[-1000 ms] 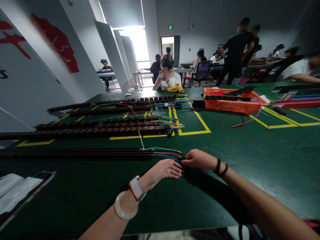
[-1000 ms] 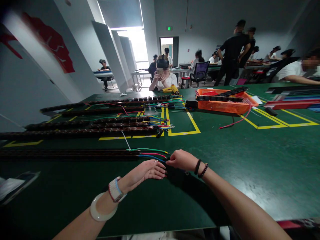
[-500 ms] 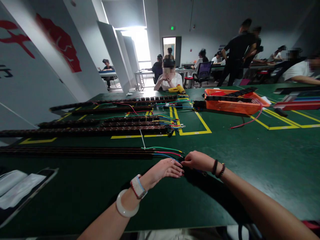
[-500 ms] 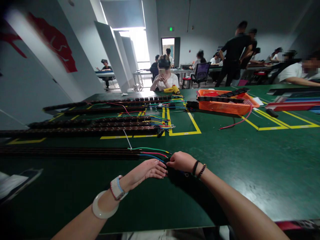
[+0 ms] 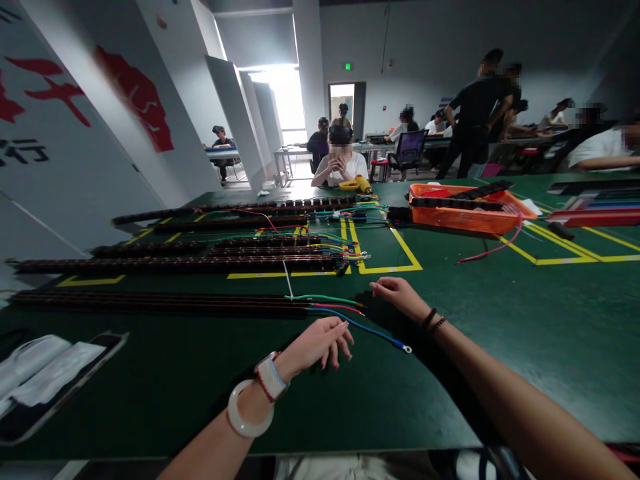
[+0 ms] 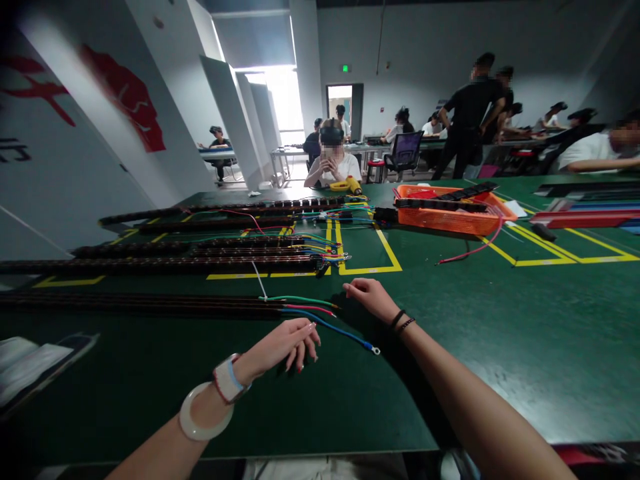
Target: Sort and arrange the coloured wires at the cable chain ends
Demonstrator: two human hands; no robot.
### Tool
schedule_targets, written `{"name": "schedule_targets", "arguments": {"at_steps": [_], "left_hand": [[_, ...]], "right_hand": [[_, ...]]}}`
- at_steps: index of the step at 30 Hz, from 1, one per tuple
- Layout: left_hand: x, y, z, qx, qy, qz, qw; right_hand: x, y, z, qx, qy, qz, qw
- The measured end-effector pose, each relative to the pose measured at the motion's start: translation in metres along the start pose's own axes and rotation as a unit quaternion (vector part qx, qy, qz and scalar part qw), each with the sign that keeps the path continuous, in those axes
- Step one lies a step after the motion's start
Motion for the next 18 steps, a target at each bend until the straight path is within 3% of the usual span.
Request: {"name": "schedule_targets", "arguments": {"at_steps": [3, 5, 7, 9, 11, 13, 15, 18], "left_hand": [[-0.024, -0.020, 0.012, 0.019, 0.106, 0.056, 0.993], [-0.055, -0.042, 0.014, 0.017, 0.198, 0.143, 0.969], [-0.094, -0.068, 0.007, -0.005, 0.304, 0.257, 0.917], [-0.135, -0.098, -0.005, -0.051, 0.399, 0.363, 0.841], [-0.171, -0.122, -0.022, -0.108, 0.453, 0.408, 0.785], [-0.202, -0.141, -0.041, -0.183, 0.455, 0.432, 0.757], [-0.224, -0.154, -0.055, -0.257, 0.434, 0.436, 0.745], [-0.243, -0.157, -0.061, -0.298, 0.438, 0.418, 0.738]], "right_hand": [[0.005, 0.000, -0.009, -0.043, -0.013, 0.001, 0.999], [0.013, -0.001, -0.025, -0.094, -0.065, -0.007, 0.993], [0.022, -0.002, -0.045, -0.146, -0.131, -0.008, 0.981], [0.034, -0.001, -0.064, -0.191, -0.186, -0.004, 0.964], [0.049, 0.002, -0.079, -0.224, -0.230, -0.006, 0.947], [0.064, 0.007, -0.089, -0.243, -0.267, -0.017, 0.932], [0.078, 0.012, -0.095, -0.249, -0.300, -0.028, 0.920], [0.091, 0.019, -0.099, -0.246, -0.332, -0.042, 0.910]]}}
Point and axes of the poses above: each hand's wrist, its own y-axis towards the middle knuckle, its own x-axis out of the palm, z = x × y, the point moved 5 cm from there along y, towards the middle knuckle, and after that the axes turned 15 degrees about x, right-handed, at the moved point
